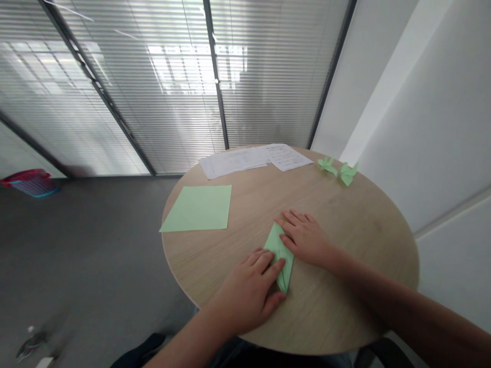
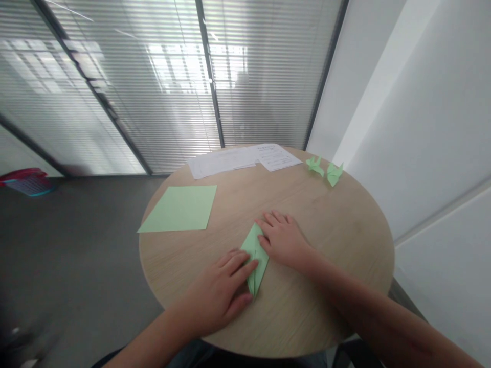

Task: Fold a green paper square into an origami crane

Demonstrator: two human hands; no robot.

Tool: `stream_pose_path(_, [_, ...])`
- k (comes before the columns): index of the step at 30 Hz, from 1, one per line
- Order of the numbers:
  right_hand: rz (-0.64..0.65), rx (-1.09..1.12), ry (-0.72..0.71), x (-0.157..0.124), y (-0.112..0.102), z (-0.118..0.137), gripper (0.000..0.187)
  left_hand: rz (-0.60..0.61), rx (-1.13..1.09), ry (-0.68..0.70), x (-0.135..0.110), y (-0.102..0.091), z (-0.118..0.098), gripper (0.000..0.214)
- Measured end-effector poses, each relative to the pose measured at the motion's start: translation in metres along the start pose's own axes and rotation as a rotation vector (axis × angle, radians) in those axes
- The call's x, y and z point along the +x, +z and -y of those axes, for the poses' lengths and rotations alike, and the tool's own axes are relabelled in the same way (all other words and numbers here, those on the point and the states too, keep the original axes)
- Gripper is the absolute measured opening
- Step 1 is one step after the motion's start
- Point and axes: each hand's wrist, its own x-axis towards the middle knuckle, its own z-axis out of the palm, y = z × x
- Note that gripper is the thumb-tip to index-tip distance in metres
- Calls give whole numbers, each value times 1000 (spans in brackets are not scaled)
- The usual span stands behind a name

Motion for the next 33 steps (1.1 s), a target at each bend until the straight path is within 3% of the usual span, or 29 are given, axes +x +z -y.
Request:
stream_pose_path(9, [41,-9,12,0,0,1,54,55,-67,29,-21,-11,-16,50])
stream_pose_path(16, [24,17,19,-1,-1,2,52,-7,-81,232,-30,-16,-24,20])
stream_pose_path(19, [-18,49,9,-1,0,2,51,-134,1,93,-19,-22,-15,29])
stream_pose_path(22, [-83,92,40,0,0,-3,53,-236,66,-225,8,-30,0,35])
stream_pose_path(25, [-143,142,95,0,-5,-13,42,-132,160,-409,42,-36,14,26])
stream_pose_path(28, [-162,225,92,-1,-12,-22,32,-37,134,-412,67,-32,23,28])
stream_pose_path(33, [-115,319,53,0,-16,-17,20,-153,52,-417,78,-16,30,13])
